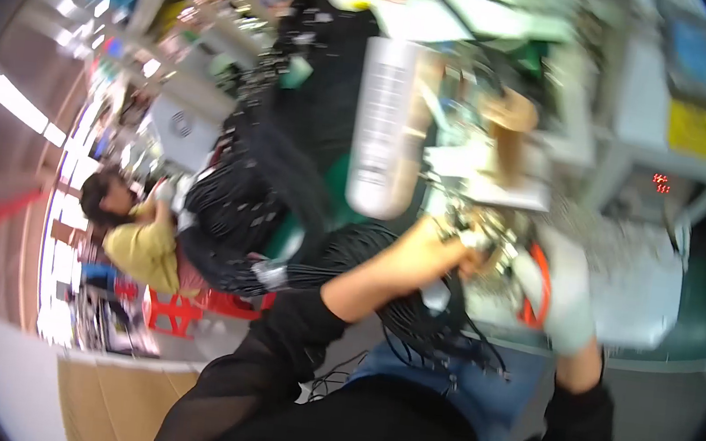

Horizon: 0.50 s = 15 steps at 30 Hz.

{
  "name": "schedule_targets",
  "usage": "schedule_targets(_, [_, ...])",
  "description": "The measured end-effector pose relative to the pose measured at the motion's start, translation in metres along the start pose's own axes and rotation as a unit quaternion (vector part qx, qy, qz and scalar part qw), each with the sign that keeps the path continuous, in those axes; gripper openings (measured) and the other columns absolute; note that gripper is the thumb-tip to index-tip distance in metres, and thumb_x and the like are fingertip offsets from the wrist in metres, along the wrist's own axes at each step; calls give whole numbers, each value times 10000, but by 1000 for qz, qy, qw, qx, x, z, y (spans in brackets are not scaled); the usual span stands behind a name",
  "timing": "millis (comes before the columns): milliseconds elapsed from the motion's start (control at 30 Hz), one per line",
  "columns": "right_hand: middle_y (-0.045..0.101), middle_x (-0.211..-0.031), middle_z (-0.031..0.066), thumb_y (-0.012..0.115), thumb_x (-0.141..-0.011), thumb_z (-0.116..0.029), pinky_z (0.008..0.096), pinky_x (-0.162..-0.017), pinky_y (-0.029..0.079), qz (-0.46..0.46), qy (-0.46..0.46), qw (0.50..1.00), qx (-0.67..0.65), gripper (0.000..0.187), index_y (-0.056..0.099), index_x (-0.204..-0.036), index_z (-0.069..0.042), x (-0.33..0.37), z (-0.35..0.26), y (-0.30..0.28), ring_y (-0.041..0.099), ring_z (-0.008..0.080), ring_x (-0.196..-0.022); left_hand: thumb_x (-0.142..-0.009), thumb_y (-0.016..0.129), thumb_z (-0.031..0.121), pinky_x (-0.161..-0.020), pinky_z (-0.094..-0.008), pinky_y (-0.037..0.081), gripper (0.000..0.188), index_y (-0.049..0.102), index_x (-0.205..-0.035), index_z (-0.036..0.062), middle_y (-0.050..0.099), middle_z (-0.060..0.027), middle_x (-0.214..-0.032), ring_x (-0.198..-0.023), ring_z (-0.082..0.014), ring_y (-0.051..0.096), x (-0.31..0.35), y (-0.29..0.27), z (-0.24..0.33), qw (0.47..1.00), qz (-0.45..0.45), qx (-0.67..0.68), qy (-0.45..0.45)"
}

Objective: Manually process electrical cables by cutting and stripping insulation at an assembly station.

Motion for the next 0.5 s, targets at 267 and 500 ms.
schedule_targets(267, [516,-579,35,484,-889,-43,241,-415,375,205,-52,974,85,86,497,-941,23,117,23,-19,465,103,-431,-987,431,102,-627,-298,466,172,517,-861,22,575,-71,-757,-678,-150,560,83,-6,-3,965,96,223,95])
schedule_targets(500, [563,-636,88,648,-781,-61,301,-484,414,101,-287,848,434,208,593,-975,-11,110,-22,99,539,221,-508,-980,420,114,-758,-286,458,145,514,-901,38,592,-81,-890,-845,-167,568,91,38,-1,951,40,304,-43])
Point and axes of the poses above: each hand's wrist, its own x-axis away from the middle knuckle, its own y-axis out of the palm, z = x × y, the point moved 5 cm from there along -x, towards the middle knuckle
